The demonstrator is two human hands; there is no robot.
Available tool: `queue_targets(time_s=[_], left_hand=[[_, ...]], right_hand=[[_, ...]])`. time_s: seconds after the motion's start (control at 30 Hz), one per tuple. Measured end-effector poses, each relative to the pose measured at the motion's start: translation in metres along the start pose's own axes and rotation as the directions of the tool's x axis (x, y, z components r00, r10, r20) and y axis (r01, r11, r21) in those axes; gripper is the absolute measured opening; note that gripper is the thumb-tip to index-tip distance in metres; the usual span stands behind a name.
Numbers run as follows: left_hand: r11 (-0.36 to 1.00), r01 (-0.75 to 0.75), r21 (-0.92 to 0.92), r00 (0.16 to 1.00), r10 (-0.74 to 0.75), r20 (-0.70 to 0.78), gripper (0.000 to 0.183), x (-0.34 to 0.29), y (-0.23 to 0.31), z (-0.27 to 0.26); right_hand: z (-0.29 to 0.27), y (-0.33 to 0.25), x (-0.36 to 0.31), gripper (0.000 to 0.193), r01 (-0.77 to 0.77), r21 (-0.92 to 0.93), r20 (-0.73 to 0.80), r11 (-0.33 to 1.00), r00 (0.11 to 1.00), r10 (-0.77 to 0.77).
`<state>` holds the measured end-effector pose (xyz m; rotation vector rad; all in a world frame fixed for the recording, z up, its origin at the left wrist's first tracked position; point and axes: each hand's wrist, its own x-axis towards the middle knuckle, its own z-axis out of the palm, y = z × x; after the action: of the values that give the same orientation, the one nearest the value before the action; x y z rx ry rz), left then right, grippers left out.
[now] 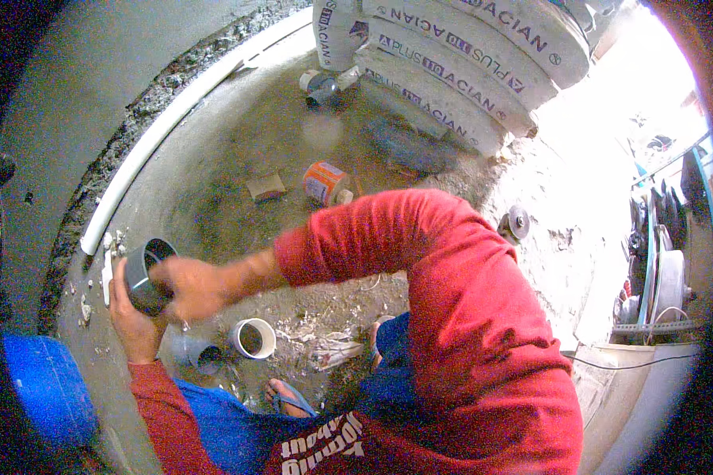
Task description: The person applies solvent cement to the ends of PVC pipe fittings using a brush, then joins the pieces together to form a connected assembly. The person handles multiple fittings and a can of cement, repeatedly dipping the brush and coating the surfaces before pressing the parts together.
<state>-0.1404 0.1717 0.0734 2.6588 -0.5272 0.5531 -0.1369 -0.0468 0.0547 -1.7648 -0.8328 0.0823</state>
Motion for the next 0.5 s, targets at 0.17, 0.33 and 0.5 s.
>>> queue_targets(time_s=[0.17,0.33,0.5], left_hand=[[0.994,-0.014,0.112,0.988,0.031,-0.152,0.103,0.004,-0.005,0.013],[0.988,-0.076,0.137,0.957,0.111,-0.269,0.101,0.005,-0.003,0.017],[0.991,-0.111,0.072,0.938,0.128,-0.322,0.097,0.011,0.001,0.015]], right_hand=[[-0.066,0.025,0.027,0.034,-0.104,0.263,-0.046,0.959,0.992,0.120],[-0.050,0.001,0.030,0.033,-0.177,0.833,-0.097,0.525,0.887,0.452],[-0.019,0.004,-0.003,0.048,0.234,0.123,0.044,0.965,0.970,-0.241]])
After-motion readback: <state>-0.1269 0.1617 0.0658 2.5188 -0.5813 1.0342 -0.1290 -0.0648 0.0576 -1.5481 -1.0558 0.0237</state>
